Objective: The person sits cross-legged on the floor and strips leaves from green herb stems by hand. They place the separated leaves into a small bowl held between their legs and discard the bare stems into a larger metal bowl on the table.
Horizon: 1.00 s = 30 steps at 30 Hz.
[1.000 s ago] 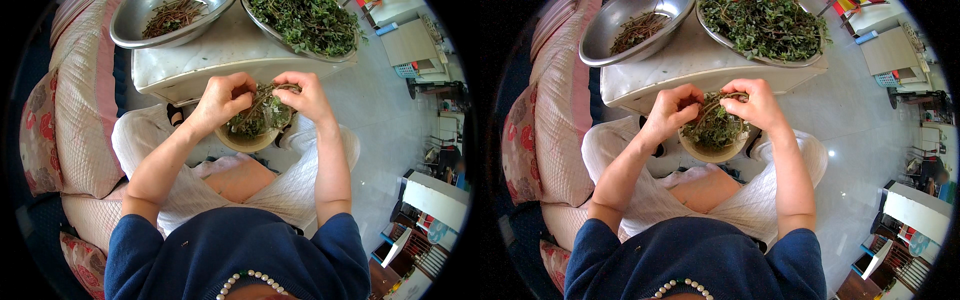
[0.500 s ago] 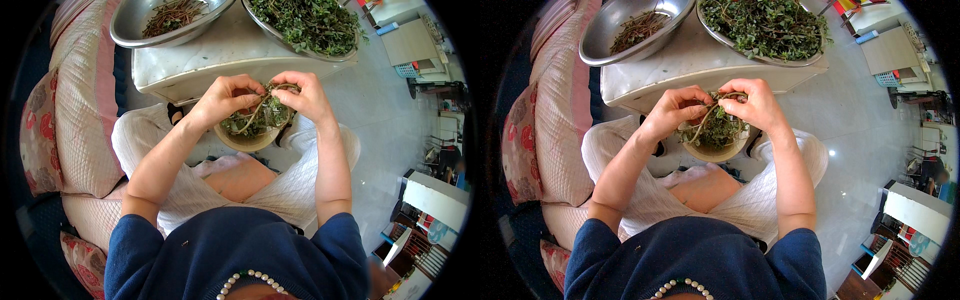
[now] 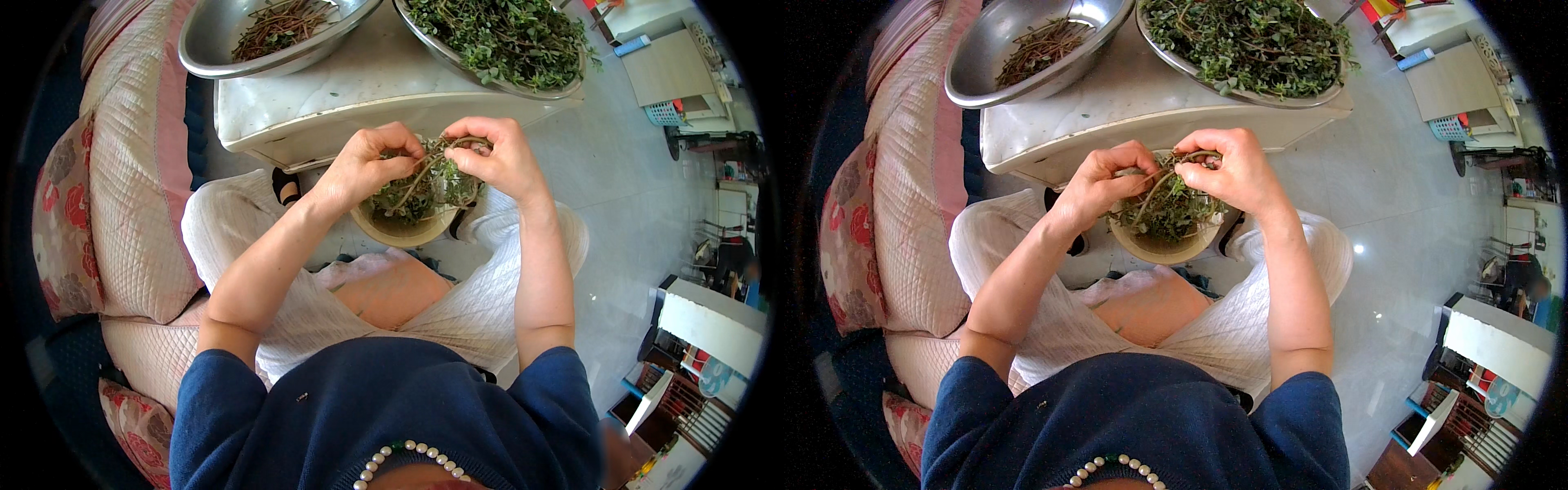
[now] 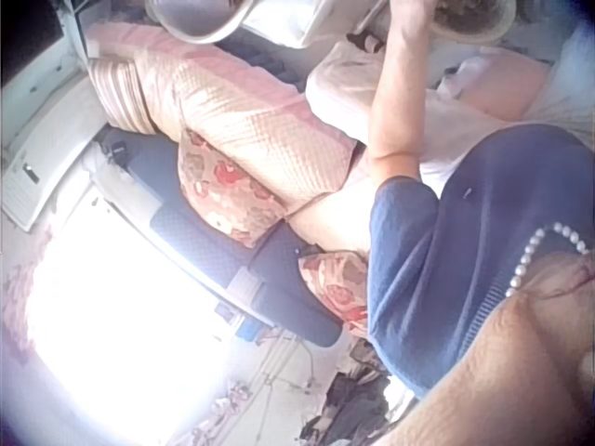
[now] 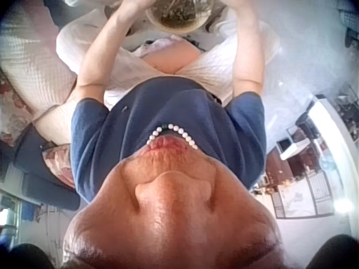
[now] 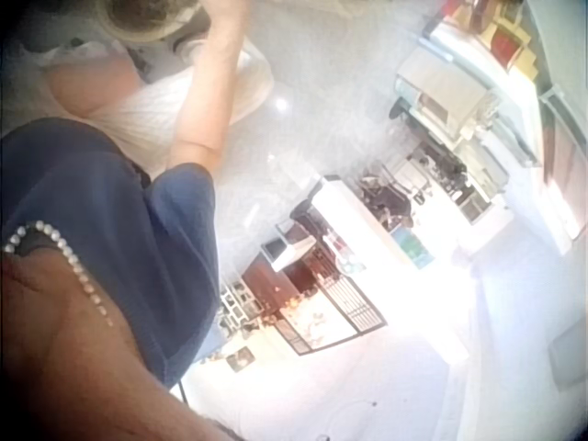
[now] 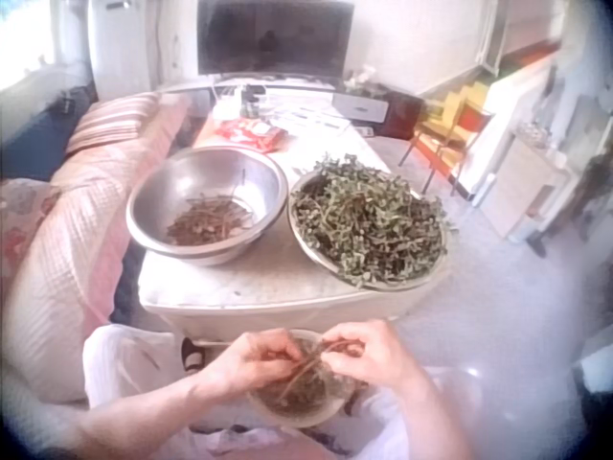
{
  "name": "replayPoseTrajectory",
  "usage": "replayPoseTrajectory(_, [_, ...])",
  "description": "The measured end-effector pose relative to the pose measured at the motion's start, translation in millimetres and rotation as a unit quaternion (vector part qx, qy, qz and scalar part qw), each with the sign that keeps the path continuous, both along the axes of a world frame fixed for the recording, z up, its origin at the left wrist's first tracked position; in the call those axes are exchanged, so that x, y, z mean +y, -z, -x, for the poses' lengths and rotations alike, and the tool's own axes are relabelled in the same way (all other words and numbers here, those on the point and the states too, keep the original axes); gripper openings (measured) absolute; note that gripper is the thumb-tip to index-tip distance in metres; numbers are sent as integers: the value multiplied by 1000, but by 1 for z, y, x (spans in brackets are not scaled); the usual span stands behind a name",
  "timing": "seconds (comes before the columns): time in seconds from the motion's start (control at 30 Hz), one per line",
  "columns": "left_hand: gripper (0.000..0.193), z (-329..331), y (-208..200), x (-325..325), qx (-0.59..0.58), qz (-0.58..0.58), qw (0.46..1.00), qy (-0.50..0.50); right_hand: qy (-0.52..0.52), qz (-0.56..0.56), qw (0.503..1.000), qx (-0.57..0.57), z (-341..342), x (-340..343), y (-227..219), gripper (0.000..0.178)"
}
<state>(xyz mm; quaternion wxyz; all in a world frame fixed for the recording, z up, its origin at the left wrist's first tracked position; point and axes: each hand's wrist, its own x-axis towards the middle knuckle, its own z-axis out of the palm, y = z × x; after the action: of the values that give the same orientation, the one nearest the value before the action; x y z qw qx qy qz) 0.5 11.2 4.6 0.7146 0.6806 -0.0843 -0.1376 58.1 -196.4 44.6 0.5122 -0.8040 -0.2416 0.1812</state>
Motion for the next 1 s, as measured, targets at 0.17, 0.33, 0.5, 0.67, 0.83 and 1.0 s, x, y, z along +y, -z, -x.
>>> replayPoseTrajectory(0.17, [18,-5,-8,4,49,37,998,-3,-3,-1,1000,-11,-1,0,6,23])
replayPoseTrajectory(0.33, [19,-3,-11,-1,76,-16,997,-22,-7,2,1000,-22,3,6,11,22])
replayPoseTrajectory(0.5, [14,-4,-4,-3,77,-42,995,-57,-2,-1,1000,-19,6,12,12,21])
replayPoseTrajectory(0.67, [9,-6,9,-5,109,31,992,-64,-6,9,999,-34,6,14,11,20])
replayPoseTrajectory(0.83, [7,-5,11,-10,116,109,983,-88,1,-16,1000,-3,3,10,14,19])
replayPoseTrajectory(1.0, [11,-19,-28,16,-54,25,974,-218,21,-56,998,11,-5,-3,7,19])
